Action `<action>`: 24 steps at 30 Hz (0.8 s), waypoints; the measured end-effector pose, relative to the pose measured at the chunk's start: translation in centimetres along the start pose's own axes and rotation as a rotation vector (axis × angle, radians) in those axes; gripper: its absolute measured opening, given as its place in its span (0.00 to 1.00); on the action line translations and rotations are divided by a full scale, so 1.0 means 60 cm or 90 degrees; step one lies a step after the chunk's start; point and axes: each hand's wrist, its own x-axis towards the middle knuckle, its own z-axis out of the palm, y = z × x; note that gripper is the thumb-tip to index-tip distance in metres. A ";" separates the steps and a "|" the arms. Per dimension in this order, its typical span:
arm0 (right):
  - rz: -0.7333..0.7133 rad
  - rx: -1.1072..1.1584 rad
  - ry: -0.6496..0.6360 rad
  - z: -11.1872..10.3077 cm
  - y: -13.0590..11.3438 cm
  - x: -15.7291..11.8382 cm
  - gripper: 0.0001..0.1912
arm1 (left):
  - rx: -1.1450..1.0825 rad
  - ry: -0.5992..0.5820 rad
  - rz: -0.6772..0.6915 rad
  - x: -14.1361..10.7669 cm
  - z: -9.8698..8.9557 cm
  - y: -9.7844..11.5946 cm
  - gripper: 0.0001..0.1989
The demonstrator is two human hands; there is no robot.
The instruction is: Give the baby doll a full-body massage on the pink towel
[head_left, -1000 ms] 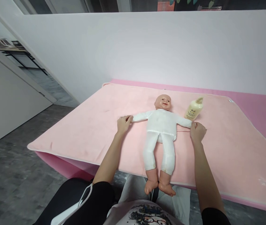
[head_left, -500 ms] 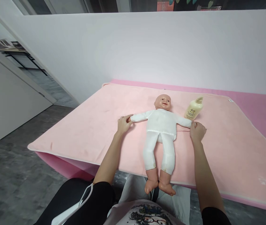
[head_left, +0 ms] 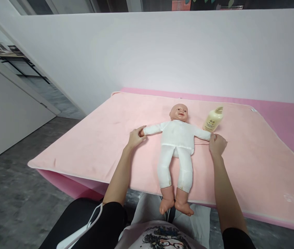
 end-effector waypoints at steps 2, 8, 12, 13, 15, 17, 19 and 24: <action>0.002 -0.001 -0.002 0.000 0.000 0.000 0.19 | -0.011 0.000 0.008 -0.001 -0.001 0.002 0.29; 0.000 -0.001 0.001 0.003 0.002 0.001 0.19 | -0.018 -0.007 0.012 -0.003 -0.004 0.006 0.28; -0.003 -0.002 0.006 0.003 0.003 0.002 0.19 | -0.025 -0.014 0.003 -0.002 -0.004 0.003 0.27; -0.003 -0.003 0.005 0.003 0.003 0.002 0.19 | -0.027 -0.012 0.004 -0.002 -0.003 0.002 0.27; -0.001 -0.003 0.003 0.003 0.003 0.002 0.19 | -0.034 -0.004 0.011 -0.002 -0.002 0.000 0.27; 0.001 0.000 0.001 0.003 0.003 0.002 0.19 | -0.050 0.005 0.018 -0.002 -0.001 -0.001 0.26; 0.004 0.002 0.000 0.002 0.002 0.001 0.19 | -0.075 0.006 0.012 -0.002 0.000 -0.001 0.25; 0.005 -0.001 -0.007 0.000 0.000 0.001 0.20 | -0.109 0.012 -0.007 -0.002 0.005 -0.006 0.25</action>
